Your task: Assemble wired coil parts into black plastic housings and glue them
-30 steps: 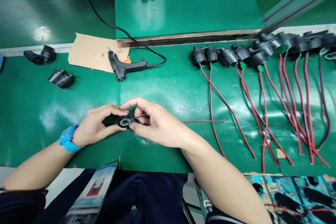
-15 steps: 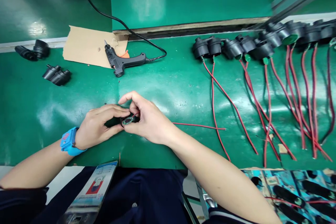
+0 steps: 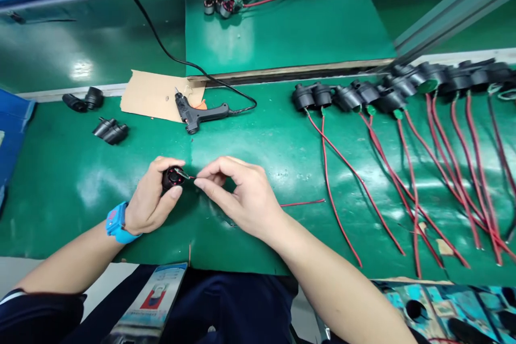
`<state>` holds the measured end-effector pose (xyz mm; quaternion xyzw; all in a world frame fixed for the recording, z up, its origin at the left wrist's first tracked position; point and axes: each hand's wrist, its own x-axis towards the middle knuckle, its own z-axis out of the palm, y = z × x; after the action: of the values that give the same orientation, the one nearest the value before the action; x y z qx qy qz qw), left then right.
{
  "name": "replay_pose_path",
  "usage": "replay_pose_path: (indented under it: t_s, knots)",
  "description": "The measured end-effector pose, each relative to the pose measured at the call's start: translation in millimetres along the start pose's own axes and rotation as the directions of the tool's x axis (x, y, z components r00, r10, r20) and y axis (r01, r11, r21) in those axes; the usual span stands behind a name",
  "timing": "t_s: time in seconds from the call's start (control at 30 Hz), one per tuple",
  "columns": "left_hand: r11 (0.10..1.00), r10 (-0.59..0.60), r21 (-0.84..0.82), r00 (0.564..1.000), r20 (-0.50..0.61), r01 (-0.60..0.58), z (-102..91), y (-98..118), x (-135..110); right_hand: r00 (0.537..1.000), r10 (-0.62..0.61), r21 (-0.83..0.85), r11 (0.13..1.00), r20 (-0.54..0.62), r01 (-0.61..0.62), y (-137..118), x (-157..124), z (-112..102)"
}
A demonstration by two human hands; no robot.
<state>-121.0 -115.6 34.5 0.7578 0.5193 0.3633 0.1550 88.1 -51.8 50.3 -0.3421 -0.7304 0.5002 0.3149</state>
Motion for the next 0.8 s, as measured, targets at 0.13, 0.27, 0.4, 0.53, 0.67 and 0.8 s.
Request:
replay_pose_path:
  t_s: [0.13, 0.27, 0.4, 0.53, 0.67, 0.8]
  knots:
    - [0.981, 0.098, 0.176, 0.988, -0.116, -0.076, 3.4, -6, -2, 0.982, 0.167, 0.139, 0.974, 0.090, -0.178, 2, 2, 9]
    - [0.957, 0.138, 0.275, 0.980, -0.142, -0.095, -0.1, -8, -3, 0.962, 0.209, 0.261, 0.932, 0.175, -0.250, 4, 3, 12]
    - [0.955, 0.137, 0.281, 0.979, -0.151, -0.091, -4.8, -5, -3, 0.954, 0.210, 0.292, 0.918, 0.214, -0.267, 2, 2, 9]
    - [0.974, 0.118, 0.213, 0.980, -0.161, -0.083, -6.5, -1, -2, 0.965, 0.151, 0.281, 0.937, 0.216, -0.209, 2, 1, 5]
    - [0.998, 0.025, 0.063, 0.988, -0.151, -0.016, -7.3, 10, -3, 0.994, -0.054, 0.163, 0.986, 0.094, 0.038, 7, 2, 6]
    - [0.997, -0.057, -0.065, 0.994, -0.093, 0.051, -9.4, 19, -4, 0.943, -0.329, -0.170, 0.933, -0.045, 0.318, 15, 4, 6]
